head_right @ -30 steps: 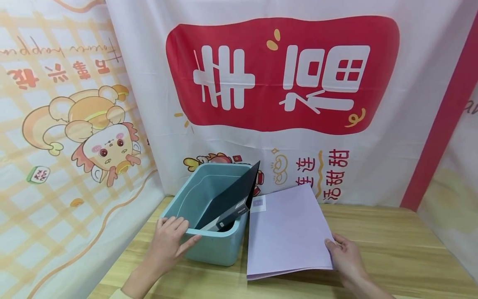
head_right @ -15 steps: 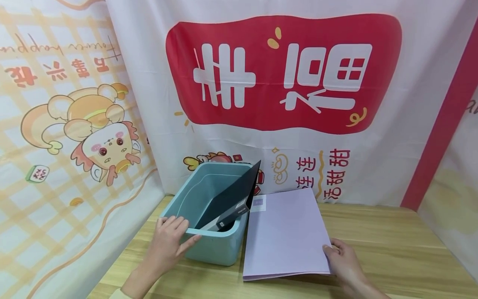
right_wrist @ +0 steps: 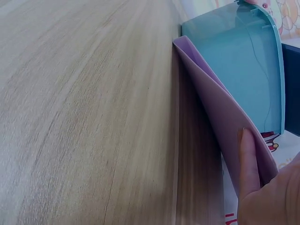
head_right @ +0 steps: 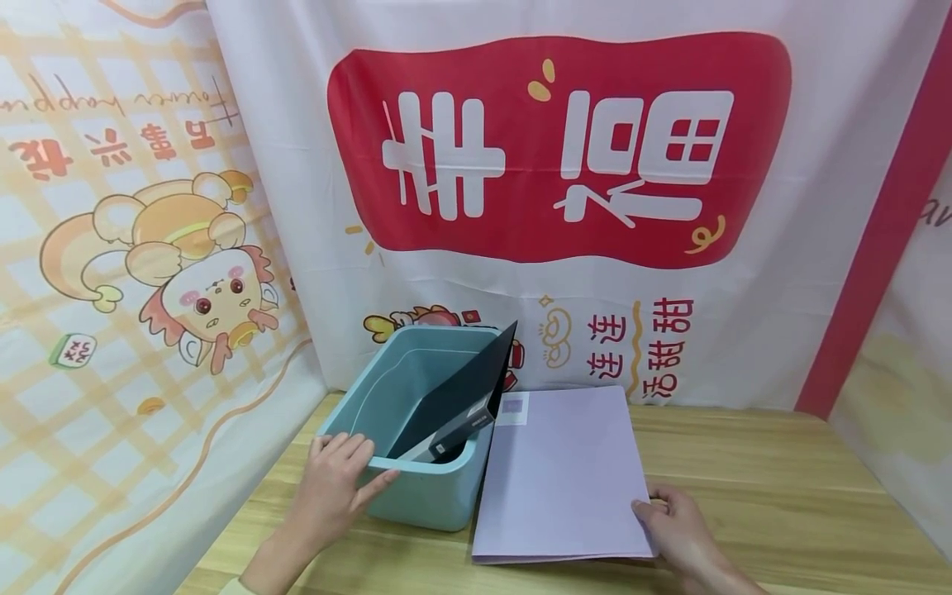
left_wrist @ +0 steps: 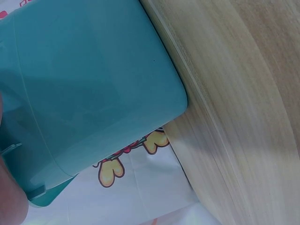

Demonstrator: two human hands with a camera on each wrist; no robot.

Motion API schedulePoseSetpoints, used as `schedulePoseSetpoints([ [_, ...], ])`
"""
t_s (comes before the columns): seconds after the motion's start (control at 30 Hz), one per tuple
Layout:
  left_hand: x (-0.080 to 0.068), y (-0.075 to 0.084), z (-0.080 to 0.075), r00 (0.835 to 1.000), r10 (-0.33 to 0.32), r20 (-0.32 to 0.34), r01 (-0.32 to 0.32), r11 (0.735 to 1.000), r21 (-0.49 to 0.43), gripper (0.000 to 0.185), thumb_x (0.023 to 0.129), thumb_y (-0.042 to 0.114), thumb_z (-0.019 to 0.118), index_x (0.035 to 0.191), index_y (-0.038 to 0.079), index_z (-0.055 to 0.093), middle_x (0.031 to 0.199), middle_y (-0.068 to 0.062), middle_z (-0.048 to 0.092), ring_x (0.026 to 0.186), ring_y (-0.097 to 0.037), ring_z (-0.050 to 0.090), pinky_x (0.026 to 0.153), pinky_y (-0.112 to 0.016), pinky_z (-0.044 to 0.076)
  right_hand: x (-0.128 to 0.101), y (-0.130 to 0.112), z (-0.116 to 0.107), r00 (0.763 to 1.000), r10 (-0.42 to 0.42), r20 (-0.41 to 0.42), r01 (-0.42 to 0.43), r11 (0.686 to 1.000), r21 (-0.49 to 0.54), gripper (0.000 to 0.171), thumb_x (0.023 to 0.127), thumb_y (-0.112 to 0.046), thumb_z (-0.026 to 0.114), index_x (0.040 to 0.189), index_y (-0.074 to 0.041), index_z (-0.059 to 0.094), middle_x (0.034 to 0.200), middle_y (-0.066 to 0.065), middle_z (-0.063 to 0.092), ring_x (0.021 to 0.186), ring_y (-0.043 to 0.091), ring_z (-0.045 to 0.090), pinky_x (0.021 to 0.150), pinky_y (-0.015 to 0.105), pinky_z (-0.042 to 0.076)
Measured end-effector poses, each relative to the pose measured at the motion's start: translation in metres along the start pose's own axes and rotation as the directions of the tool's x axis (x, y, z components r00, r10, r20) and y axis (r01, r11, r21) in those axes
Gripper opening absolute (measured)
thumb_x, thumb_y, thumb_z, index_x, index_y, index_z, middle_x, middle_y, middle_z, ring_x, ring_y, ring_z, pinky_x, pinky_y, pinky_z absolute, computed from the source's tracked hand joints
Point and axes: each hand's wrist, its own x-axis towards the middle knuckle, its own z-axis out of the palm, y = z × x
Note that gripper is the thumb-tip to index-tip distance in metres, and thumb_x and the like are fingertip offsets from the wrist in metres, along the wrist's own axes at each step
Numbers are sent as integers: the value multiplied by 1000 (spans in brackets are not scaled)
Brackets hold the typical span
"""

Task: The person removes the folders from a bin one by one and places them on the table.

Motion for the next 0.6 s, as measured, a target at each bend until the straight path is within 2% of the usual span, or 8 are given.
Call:
schedulePoseSetpoints([
  [0.23, 0, 1, -2, 1000, -17, 7, 17, 1000, 0, 41, 92, 62, 66, 80, 25, 51, 78, 15, 46, 76, -10, 44, 85, -51, 44, 0, 3, 1, 999, -25, 26, 26, 999, -30, 31, 101, -6, 54, 121, 18, 53, 84, 11, 71, 72, 25, 70, 61, 37, 57],
  [0.43, 0, 1, -1, 1000, -24, 13, 24, 1000, 8, 41, 91, 63, 66, 81, 26, 51, 78, 15, 46, 76, -10, 44, 85, -51, 45, 1, 8, -4, 993, -72, 89, 79, 994, -78, 27, 101, -6, 55, 114, 17, 54, 83, 10, 69, 71, 22, 69, 61, 34, 57],
  [0.53, -1, 1, -1, 1000, -20, 14, 20, 1000, 9, 41, 92, 63, 66, 81, 26, 51, 78, 14, 46, 76, -10, 44, 84, -51, 45, 2, 11, -9, 981, -142, 130, 162, 973, -166, 26, 100, -6, 58, 110, 18, 56, 80, 8, 68, 67, 16, 66, 58, 31, 55],
  [0.6, -1, 1, -1, 1000, -18, 14, 18, 1000, 10, 41, 92, 62, 66, 81, 25, 51, 78, 14, 46, 76, -10, 44, 84, -50, 45, 3, 14, -13, 964, -202, 172, 240, 941, -239, 25, 98, -4, 59, 108, 18, 58, 77, 6, 67, 64, 11, 63, 55, 28, 53],
])
